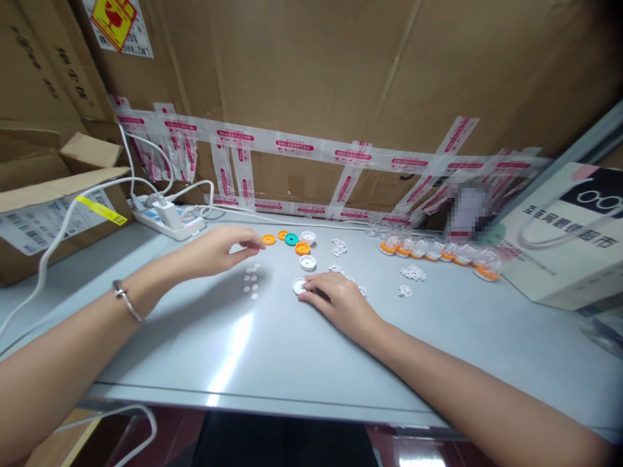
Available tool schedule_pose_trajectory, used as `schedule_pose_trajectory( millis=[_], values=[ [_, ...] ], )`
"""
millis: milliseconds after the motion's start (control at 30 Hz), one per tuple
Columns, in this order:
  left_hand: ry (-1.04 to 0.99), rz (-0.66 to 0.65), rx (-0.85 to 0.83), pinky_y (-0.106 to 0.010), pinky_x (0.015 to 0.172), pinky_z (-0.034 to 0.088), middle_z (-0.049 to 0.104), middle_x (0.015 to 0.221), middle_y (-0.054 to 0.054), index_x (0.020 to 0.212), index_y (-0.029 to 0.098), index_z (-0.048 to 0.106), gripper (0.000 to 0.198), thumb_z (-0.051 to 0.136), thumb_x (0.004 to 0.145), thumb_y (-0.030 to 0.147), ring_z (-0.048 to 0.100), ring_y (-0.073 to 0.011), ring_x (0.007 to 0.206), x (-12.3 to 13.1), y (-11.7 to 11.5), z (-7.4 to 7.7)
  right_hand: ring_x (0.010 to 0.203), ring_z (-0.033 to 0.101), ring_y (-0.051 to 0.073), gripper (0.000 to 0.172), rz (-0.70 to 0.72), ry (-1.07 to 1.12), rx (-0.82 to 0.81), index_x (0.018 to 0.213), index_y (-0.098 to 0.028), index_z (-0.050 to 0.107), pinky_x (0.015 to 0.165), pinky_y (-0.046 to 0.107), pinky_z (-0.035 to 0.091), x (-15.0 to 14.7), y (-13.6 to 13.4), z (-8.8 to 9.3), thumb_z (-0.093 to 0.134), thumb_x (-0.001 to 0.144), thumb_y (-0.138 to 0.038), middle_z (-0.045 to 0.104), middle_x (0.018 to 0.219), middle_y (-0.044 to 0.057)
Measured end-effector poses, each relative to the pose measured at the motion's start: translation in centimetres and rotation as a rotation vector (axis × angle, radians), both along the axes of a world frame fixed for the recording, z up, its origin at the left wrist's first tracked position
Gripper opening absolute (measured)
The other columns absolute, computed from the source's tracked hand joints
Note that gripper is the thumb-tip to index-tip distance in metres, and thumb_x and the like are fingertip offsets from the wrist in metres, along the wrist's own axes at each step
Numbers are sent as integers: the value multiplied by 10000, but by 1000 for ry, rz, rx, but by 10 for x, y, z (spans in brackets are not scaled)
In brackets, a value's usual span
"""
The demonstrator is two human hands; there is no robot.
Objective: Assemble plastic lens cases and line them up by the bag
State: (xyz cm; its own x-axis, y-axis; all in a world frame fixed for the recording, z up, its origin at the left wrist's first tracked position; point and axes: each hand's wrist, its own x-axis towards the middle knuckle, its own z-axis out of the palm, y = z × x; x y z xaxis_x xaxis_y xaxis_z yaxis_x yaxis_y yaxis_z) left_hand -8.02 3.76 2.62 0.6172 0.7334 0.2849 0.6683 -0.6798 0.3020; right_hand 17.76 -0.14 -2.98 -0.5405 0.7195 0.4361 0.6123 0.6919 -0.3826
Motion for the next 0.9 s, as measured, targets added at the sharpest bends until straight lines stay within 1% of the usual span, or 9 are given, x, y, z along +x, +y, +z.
schedule_pose_trajectory(
  millis=[67, 167, 267, 333, 433, 533, 667, 800, 900],
  values=[
    [165, -20, -166, -232, 713, 449, 658, 904, -34, 906, 187, 647, 201, 494, 842, 300, 598, -151, 798, -15, 9, 2, 869, 643, 197, 89, -1, 31, -18, 791, -191, 647, 777, 318, 463, 0, 0, 1, 595, 811, -261, 704, 906, 58],
    [249, -47, -313, -214, 704, 441, 651, 885, -24, 894, 199, 652, 174, 541, 804, 297, 594, -144, 789, -26, 16, -3, 860, 641, 194, 75, -9, 72, -62, 799, -198, 643, 784, 318, 465, 1, 0, 1, 617, 792, -269, 700, 893, 49],
    [208, -71, -351, -204, 705, 435, 648, 863, -10, 867, 204, 645, 142, 562, 788, 288, 587, -133, 781, -24, 16, -7, 881, 627, 198, 110, -29, 105, -108, 816, -200, 624, 779, 318, 464, 2, 1, 0, 642, 766, -297, 682, 924, 51],
    [182, -85, -362, -200, 708, 432, 649, 848, -4, 847, 205, 644, 127, 561, 789, 282, 585, -127, 775, -19, 14, -7, 923, 604, 206, 179, -43, 113, -129, 846, -199, 599, 784, 321, 459, 2, 1, 1, 666, 739, -327, 657, 977, 59],
    [187, -49, -386, -199, 693, 431, 658, 840, -2, 854, 208, 654, 138, 588, 770, 294, 590, -127, 762, -13, 11, -7, 939, 571, 206, 277, -57, 91, -150, 911, -198, 553, 788, 322, 442, 2, 1, 3, 683, 714, -343, 626, 1001, 56],
    [212, 1, -387, -198, 681, 432, 671, 838, -3, 863, 211, 665, 153, 602, 758, 302, 598, -128, 755, -11, 10, -8, 888, 559, 182, 256, -57, 67, -174, 941, -199, 531, 771, 302, 430, 1, -1, 6, 650, 736, -293, 614, 954, 33],
    [233, -11, -347, -187, 679, 427, 687, 851, 9, 858, 224, 676, 151, 564, 782, 292, 604, -118, 748, -10, 9, -9, 831, 558, 158, 212, -52, 80, -202, 954, -203, 524, 744, 278, 424, 0, -2, 8, 597, 756, -231, 608, 926, 21],
    [267, -32, -218, -185, 639, 405, 688, 768, 10, 831, 228, 692, 170, 537, 784, 283, 599, -110, 671, -9, 8, -12, 837, 566, 156, 182, -30, 99, -230, 956, -205, 527, 748, 276, 425, 0, -1, 6, 562, 779, -225, 616, 924, 24],
    [248, -60, -112, -194, 622, 395, 671, 684, 9, 774, 228, 691, 158, 540, 766, 276, 589, -112, 618, -10, 9, -17, 828, 573, 155, 179, -19, 109, -241, 958, -207, 531, 741, 278, 432, 0, -1, 5, 559, 783, -231, 623, 919, 25]
  ],
)
